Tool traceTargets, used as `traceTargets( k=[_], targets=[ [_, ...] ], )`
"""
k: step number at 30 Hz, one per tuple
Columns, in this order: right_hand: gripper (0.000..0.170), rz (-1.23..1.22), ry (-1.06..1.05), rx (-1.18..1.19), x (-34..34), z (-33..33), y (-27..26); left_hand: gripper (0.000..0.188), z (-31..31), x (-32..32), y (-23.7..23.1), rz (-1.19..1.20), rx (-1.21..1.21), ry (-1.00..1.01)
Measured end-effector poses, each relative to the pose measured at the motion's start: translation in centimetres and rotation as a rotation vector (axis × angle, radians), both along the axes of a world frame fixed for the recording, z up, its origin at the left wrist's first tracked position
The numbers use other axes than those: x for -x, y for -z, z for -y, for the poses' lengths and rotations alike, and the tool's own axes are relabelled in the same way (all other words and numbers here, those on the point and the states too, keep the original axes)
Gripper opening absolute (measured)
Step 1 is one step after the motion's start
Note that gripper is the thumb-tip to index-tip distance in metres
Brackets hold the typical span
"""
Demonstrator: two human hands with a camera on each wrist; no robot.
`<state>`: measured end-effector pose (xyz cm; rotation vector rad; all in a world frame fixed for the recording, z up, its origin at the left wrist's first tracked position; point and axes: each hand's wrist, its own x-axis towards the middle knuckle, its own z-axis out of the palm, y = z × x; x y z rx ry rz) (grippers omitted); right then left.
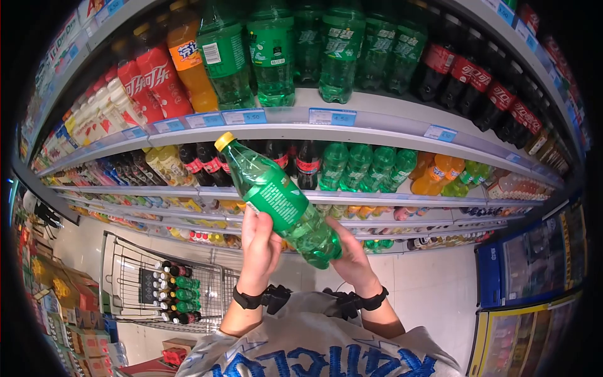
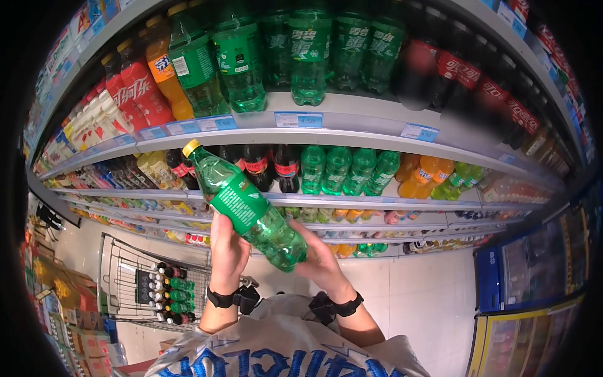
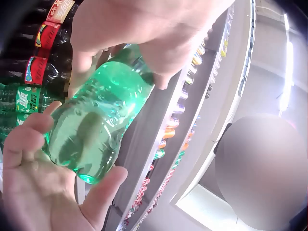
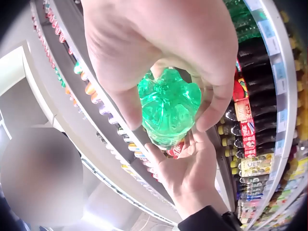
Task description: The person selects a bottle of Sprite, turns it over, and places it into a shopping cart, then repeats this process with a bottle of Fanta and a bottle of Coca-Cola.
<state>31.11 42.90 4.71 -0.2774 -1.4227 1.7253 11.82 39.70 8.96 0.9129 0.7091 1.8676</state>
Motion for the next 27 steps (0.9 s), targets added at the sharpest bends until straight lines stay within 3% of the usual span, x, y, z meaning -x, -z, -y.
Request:
traceTargets(
  k=[1, 3, 4, 6, 7, 10, 12, 13, 15, 20, 22, 24, 27],
  targets=[
    [0.076, 0.001, 0.003, 0.001, 0.0, 0.0, -0.1, 0.059, 0.2, 0.0, -0.1, 0.074, -0.013, 0.031],
    [0.066, -0.271, -0.188, 0.427, 0.3, -0.1, -0.3, 0.056, 0.3, 0.5, 0.2, 0.193, -0.053, 0.15],
    [0.066, -0.27, -0.19, 0.428, 0.2, -0.1, 0.3, 0.056, 0.3, 0.4, 0.4, 0.193, -0.053, 0.148],
    [0.083, -0.181, -0.454, 0.551, 0.0, -0.3, 1.2, 0.055, 0.3, 0.2, 0.6, 0.23, -0.063, 0.141],
    [0.083, -0.18, -0.456, 0.549, 0.1, -0.2, 1.0, 0.055, 0.2, 0.3, 0.6, 0.23, -0.065, 0.139],
    [0.08, -0.138, -0.378, 0.428, 0.5, 0.2, 0.0, 0.055, 0.2, 0.3, 0.3, 0.24, -0.054, 0.154],
    [0.067, -0.036, -0.188, 0.173, 0.7, 0.4, 0.0, 0.055, 0.0, -0.1, -0.6, 0.244, -0.017, 0.052],
    [0.067, -0.035, -0.188, 0.173, 0.8, 0.4, 0.0, 0.055, -0.1, 0.0, -0.4, 0.245, -0.017, 0.052],
    [0.079, 0.014, -0.099, 0.148, 1.1, 0.4, -0.2, 0.058, -0.3, 0.2, -0.2, 0.211, 0.046, 0.044],
    [0.088, 0.101, 0.082, -0.041, 1.6, 0.4, -0.8, 0.064, -0.2, 0.2, -0.6, 0.154, 0.067, 0.045],
    [0.091, 0.136, 0.103, -0.059, 1.7, 0.7, -0.7, 0.057, -0.1, 0.6, -0.3, 0.141, 0.023, 0.116],
    [0.092, 0.264, 0.221, -0.237, 1.8, 0.9, -0.8, 0.055, -0.2, 0.4, -0.4, 0.13, 0.019, 0.096],
    [0.097, 0.32, 0.202, -0.191, 1.7, 0.6, -0.2, 0.052, 0.0, 0.1, -0.8, 0.069, 0.011, 0.051]
  ],
)
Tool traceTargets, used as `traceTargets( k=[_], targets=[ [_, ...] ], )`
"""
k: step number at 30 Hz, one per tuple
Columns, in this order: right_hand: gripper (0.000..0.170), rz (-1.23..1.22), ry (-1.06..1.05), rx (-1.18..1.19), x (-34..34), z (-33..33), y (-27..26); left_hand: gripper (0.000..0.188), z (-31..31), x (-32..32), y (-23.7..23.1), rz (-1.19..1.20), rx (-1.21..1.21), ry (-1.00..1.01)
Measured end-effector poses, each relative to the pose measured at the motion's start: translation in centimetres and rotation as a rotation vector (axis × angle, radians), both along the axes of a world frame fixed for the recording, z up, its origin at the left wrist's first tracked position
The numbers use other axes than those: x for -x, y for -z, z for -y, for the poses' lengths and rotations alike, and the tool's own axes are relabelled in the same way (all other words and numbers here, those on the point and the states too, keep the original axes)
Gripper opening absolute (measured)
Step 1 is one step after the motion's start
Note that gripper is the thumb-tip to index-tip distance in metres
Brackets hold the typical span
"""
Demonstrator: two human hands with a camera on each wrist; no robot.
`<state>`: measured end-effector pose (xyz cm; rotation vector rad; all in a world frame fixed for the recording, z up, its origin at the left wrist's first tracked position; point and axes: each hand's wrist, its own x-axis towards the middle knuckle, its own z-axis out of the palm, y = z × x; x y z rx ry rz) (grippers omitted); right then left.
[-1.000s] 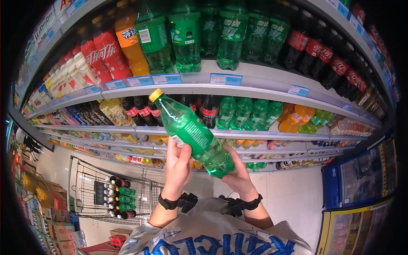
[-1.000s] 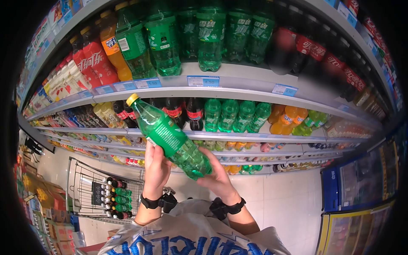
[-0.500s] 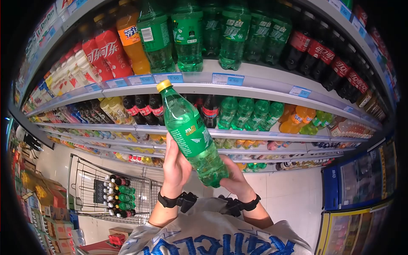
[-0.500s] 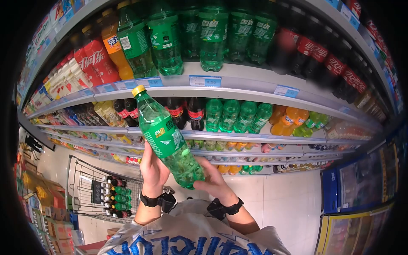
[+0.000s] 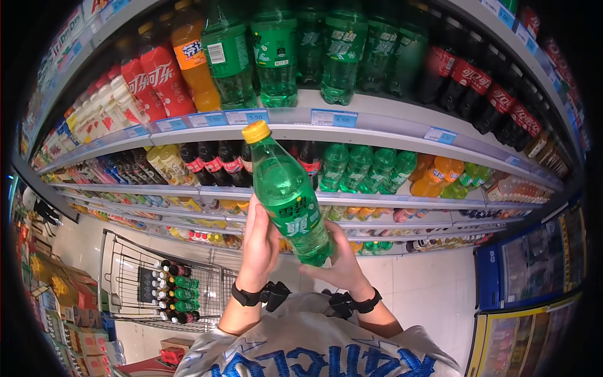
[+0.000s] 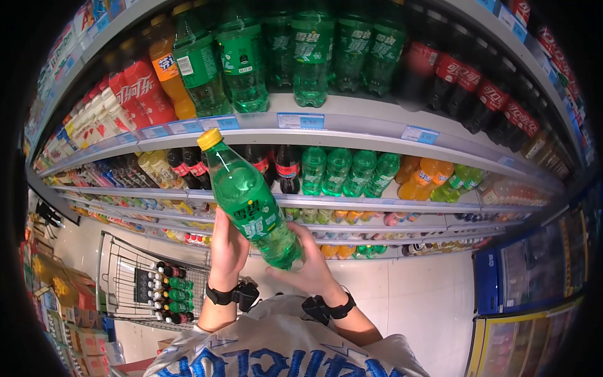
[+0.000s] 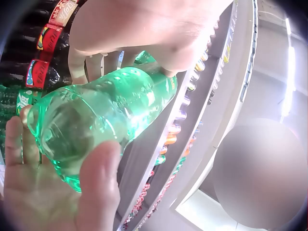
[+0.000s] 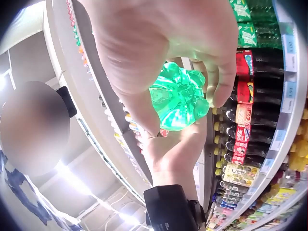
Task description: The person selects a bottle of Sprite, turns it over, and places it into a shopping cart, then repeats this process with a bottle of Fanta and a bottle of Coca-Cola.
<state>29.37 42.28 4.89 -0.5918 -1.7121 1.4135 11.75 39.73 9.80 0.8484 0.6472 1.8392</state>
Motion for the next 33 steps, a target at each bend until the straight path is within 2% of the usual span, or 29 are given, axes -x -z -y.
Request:
traceTargets(
  k=[2, 4, 5, 7, 10, 12, 15, 16, 20, 22, 23, 24, 25, 26, 27, 28, 30, 33],
  targets=[
    [0.095, 0.037, 0.008, -0.011, 0.0, -0.2, 0.2, 0.05, 0.2, -0.2, -0.3, -0.049, -0.005, -0.021],
    [0.093, 0.074, 0.02, -0.026, 0.0, -0.4, 0.4, 0.057, 0.4, -0.4, -0.4, -0.149, -0.025, -0.031],
    [0.087, 0.054, 0.056, -0.018, 0.2, -0.5, 0.5, 0.057, 0.4, -0.4, -0.4, -0.149, -0.027, -0.029],
    [0.081, 0.033, 0.093, -0.011, 0.6, -0.8, 1.3, 0.064, 0.5, -0.5, -0.3, -0.226, -0.076, 0.046],
    [0.072, 0.07, 0.112, -0.064, 0.9, -1.5, 2.8, 0.063, 0.4, 0.0, 0.2, -0.29, -0.091, 0.159],
    [0.063, 0.124, 0.045, -0.098, 1.0, -1.7, 3.3, 0.066, 0.2, 0.0, 0.4, -0.372, -0.123, 0.26],
    [0.058, 0.109, 0.077, -0.103, 1.1, -1.4, 2.7, 0.065, 0.8, -0.5, -0.3, -0.453, -0.121, 0.254],
    [0.058, 0.109, 0.077, -0.102, 1.0, -1.3, 2.8, 0.059, 0.8, -0.5, -0.4, -0.465, -0.146, 0.259],
    [0.068, 0.141, 0.096, -0.1, -0.2, -1.0, 3.6, 0.062, 1.1, -0.7, -0.7, -0.418, -0.215, 0.233],
    [0.073, 0.165, 0.115, -0.118, -1.0, -0.9, 3.6, 0.071, 1.5, -0.3, -0.1, -0.48, -0.158, 0.116],
    [0.083, 0.235, 0.064, -0.19, -1.6, -0.7, 3.1, 0.077, 1.1, -0.3, -0.2, -0.441, -0.169, 0.082],
    [0.092, 0.305, 0.015, -0.261, -2.0, -0.5, 2.5, 0.076, 0.5, -0.1, -0.3, -0.408, -0.178, 0.031],
    [0.092, 0.307, 0.02, -0.259, -2.2, -0.1, 1.8, 0.075, 0.0, 0.3, -0.5, -0.375, -0.187, -0.018],
    [0.1, 0.307, 0.034, -0.293, -2.3, 0.5, 0.8, 0.073, 0.0, 0.5, -1.3, -0.268, -0.149, 0.084],
    [0.107, 0.308, 0.048, -0.328, -2.5, 1.1, -0.1, 0.066, -0.4, 0.1, -1.4, -0.194, -0.173, -0.001],
    [0.111, 0.258, -0.001, -0.278, -3.1, 1.9, -0.7, 0.061, -0.9, 0.6, -1.0, -0.171, -0.121, 0.006],
    [0.111, 0.239, -0.017, -0.219, -3.7, 2.5, -2.3, 0.049, -1.3, 1.3, -0.4, -0.127, -0.025, -0.021],
    [0.11, 0.162, -0.025, -0.174, -4.3, 2.7, -2.5, 0.047, -1.8, 1.2, 0.1, -0.026, 0.016, 0.003]
  ],
)
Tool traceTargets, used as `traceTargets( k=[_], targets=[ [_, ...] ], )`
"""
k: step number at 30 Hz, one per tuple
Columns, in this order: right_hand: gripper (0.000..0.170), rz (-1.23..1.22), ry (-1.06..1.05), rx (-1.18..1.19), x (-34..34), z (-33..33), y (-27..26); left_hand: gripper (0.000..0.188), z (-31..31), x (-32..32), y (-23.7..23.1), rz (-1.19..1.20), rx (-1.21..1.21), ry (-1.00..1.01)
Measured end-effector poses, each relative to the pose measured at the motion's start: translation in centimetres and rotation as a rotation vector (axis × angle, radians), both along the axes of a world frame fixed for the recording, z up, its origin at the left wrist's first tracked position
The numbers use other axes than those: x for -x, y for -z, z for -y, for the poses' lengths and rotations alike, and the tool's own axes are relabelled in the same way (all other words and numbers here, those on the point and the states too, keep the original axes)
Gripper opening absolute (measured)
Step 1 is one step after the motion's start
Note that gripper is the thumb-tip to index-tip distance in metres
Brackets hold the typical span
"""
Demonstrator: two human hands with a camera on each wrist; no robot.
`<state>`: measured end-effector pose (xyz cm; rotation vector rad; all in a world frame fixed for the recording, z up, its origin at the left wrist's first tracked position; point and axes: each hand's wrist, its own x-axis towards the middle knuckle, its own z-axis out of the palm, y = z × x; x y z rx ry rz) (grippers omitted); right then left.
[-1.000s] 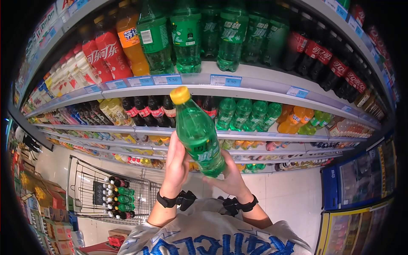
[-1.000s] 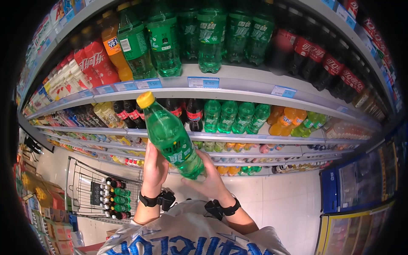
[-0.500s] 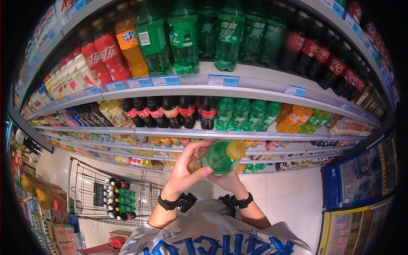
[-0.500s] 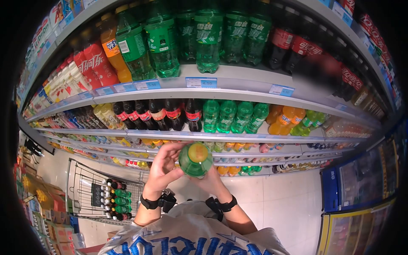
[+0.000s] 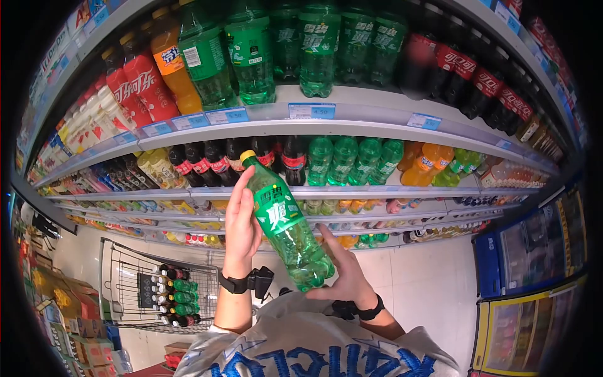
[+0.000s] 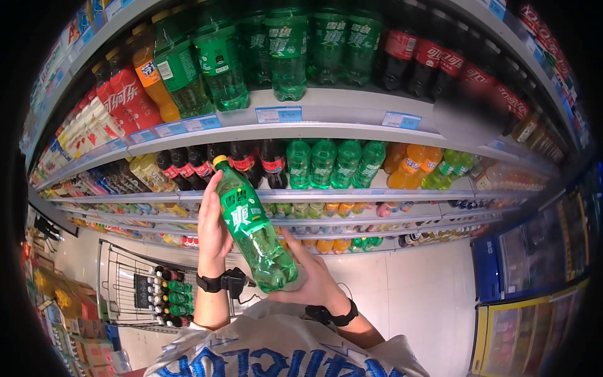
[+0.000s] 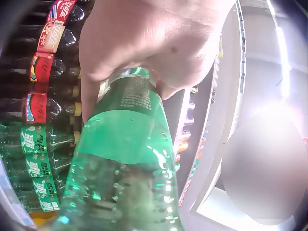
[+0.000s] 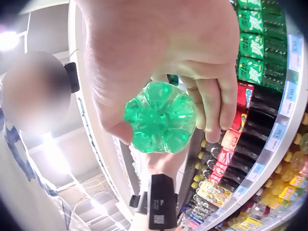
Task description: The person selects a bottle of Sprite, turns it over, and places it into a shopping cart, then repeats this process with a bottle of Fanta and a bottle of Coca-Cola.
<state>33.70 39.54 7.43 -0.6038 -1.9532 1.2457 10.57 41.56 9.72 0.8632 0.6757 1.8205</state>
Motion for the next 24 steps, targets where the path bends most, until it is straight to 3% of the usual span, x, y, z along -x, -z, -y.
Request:
traceTargets(
  k=[5, 7, 11, 17, 20, 24],
  targets=[
    [0.099, -0.17, -0.006, -0.026, 0.0, 0.4, 0.8, 0.055, -0.7, -1.2, 1.3, 0.052, 0.125, 0.049],
    [0.084, -0.299, 0.04, -0.038, 0.2, 0.2, 0.8, 0.056, -0.6, -2.0, 1.6, 0.046, 0.183, 0.055],
    [0.089, -0.269, 0.049, -0.175, 0.0, -0.5, 0.1, 0.06, 0.0, -3.6, 2.7, -0.046, 0.324, 0.095],
    [0.088, -0.321, 0.127, 0.002, -0.7, -1.3, -0.5, 0.072, 0.1, -5.3, 7.9, -0.059, 0.447, 0.261],
    [0.083, -0.349, 0.165, -0.048, -1.3, -2.0, -0.8, 0.073, 0.8, -6.8, 7.8, -0.102, 0.47, 0.245],
    [0.084, -0.405, 0.136, 0.12, -2.3, -2.7, 0.2, 0.075, 1.0, -7.6, 8.8, -0.108, 0.504, 0.214]
  ],
)
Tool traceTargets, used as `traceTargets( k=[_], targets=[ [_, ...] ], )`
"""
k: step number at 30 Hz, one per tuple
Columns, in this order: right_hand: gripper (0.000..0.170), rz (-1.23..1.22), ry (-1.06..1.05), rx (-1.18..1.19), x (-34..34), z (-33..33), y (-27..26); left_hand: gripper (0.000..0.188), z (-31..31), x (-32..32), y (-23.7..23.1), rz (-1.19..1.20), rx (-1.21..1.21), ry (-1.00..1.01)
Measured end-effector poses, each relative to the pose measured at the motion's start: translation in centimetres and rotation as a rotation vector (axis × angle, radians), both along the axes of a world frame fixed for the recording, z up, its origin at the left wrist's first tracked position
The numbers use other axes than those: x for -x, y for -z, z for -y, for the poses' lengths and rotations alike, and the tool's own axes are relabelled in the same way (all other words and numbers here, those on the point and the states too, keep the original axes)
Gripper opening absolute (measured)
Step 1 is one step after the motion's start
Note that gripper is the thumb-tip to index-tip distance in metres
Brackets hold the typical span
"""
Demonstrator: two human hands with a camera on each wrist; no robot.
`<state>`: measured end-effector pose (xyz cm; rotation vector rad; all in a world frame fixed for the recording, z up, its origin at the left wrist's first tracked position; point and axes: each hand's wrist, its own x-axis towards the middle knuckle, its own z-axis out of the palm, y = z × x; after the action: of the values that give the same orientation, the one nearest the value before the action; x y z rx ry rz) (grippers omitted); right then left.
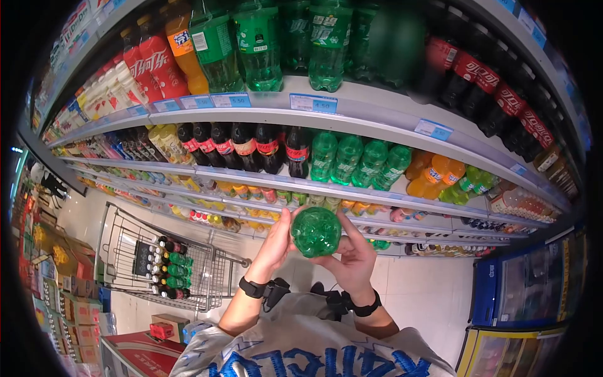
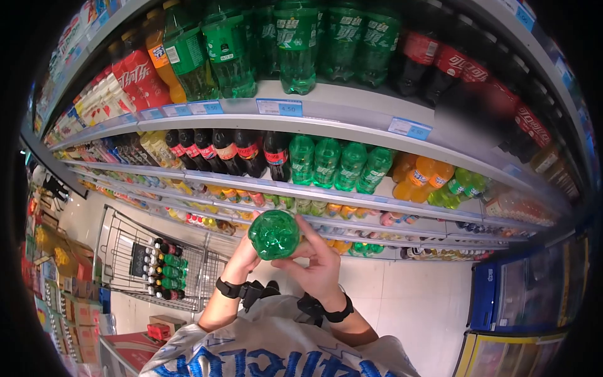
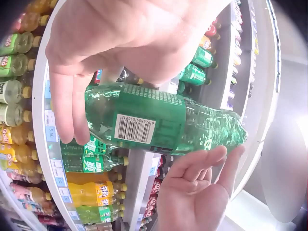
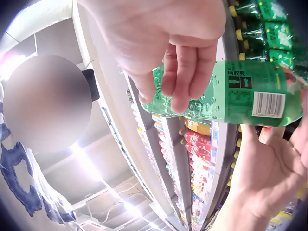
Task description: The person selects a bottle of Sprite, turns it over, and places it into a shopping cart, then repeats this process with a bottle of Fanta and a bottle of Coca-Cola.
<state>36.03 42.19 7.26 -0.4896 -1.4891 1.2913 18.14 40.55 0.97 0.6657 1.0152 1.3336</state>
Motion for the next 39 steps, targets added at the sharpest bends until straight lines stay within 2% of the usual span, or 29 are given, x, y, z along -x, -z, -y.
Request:
traceTargets(
  k=[2, 4, 5, 7, 8, 11, 13, 17, 19, 20, 21, 22, 23, 24, 25, 26, 27, 29, 32, 34, 36, 38, 39],
  targets=[
    [0.084, -0.038, -0.044, 0.063, -0.5, -0.6, 0.4, 0.072, 0.2, -0.3, 0.3, 0.023, 0.028, -0.076],
    [0.085, 0.181, -0.035, -0.151, -1.5, -1.3, 0.9, 0.071, 0.8, 0.3, 1.0, -0.015, 0.077, -0.099],
    [0.085, 0.175, -0.048, -0.134, -1.7, -1.2, 1.3, 0.071, 1.3, 0.7, 1.3, -0.049, 0.117, -0.105],
    [0.094, 0.141, -0.25, 0.271, -2.3, -0.5, 2.2, 0.068, 2.2, 1.0, 1.5, -0.02, 0.091, -0.188],
    [0.094, 0.145, -0.263, 0.282, -2.4, -0.4, 2.7, 0.066, 2.5, 1.2, 1.5, 0.012, 0.033, -0.262],
    [0.086, 0.125, -0.356, 0.167, -2.1, -0.1, 4.3, 0.067, 4.4, 2.4, 0.0, -0.022, 0.054, -0.376],
    [0.082, -0.044, -0.388, 0.293, -1.0, 0.6, 4.6, 0.067, 6.0, 3.6, 0.0, -0.038, 0.05, -0.463],
    [0.074, 0.02, -0.492, 0.343, 1.0, 1.8, 7.0, 0.061, 9.8, 5.8, -1.0, -0.038, -0.032, -0.636],
    [0.063, -0.081, -0.614, 0.667, 2.6, 3.5, 6.6, 0.062, 11.8, 6.7, -1.0, -0.095, -0.036, -0.737],
    [0.063, -0.072, -0.634, 0.658, 3.5, 4.4, 7.2, 0.064, 12.8, 7.1, -1.1, -0.156, -0.029, -0.821],
    [0.057, 0.108, -0.573, 0.52, 4.6, 5.2, 7.7, 0.068, 13.7, 7.5, -1.4, -0.111, -0.034, -0.891],
    [0.05, 0.279, -0.505, 0.376, 5.9, 6.1, 8.0, 0.068, 15.2, 8.7, -1.1, -0.113, -0.044, -0.91],
    [0.043, 0.296, -0.487, 0.326, 7.0, 7.5, 8.2, 0.068, 17.1, 10.0, -0.6, -0.089, -0.037, -0.9],
    [0.043, 0.296, -0.502, 0.321, 8.2, 8.8, 8.7, 0.068, 19.1, 11.2, -0.4, -0.066, -0.027, -0.889],
    [0.041, 0.255, -0.546, 0.486, 9.2, 10.2, 9.6, 0.058, 20.6, 12.1, -0.6, 0.001, -0.018, -0.954],
    [0.039, 0.218, -0.589, 0.649, 10.2, 11.7, 10.4, 0.058, 22.8, 13.5, -0.2, 0.003, -0.02, -0.975],
    [0.037, 0.169, -0.614, 0.754, 11.4, 13.1, 10.7, 0.051, 25.0, 15.1, 0.1, -0.017, 0.007, -0.921],
    [0.036, 0.21, -0.633, 0.704, 13.5, 15.8, 12.0, 0.037, 29.7, 17.3, 1.1, -0.048, 0.035, -0.867],
    [0.036, 0.261, -0.686, 0.663, 16.9, 19.6, 13.1, 0.034, 35.3, 19.1, 1.0, -0.026, 0.019, -0.913],
    [0.037, 0.189, -0.744, 0.878, 19.0, 21.9, 13.4, 0.033, 38.3, 19.9, 1.6, 0.01, -0.018, -0.971],
    [0.036, 0.225, -0.749, 0.904, 21.2, 23.7, 14.5, 0.033, 41.0, 20.5, 2.3, 0.032, -0.035, -1.029],
    [0.033, 0.235, -0.76, 1.07, 23.6, 25.3, 14.8, 0.03, 43.1, 21.1, 2.6, 0.05, -0.04, -1.077],
    [0.03, 0.283, -0.766, 1.092, 24.8, 26.0, 14.9, 0.027, 44.0, 21.4, 2.7, -0.015, -0.019, -1.096]
  ],
)
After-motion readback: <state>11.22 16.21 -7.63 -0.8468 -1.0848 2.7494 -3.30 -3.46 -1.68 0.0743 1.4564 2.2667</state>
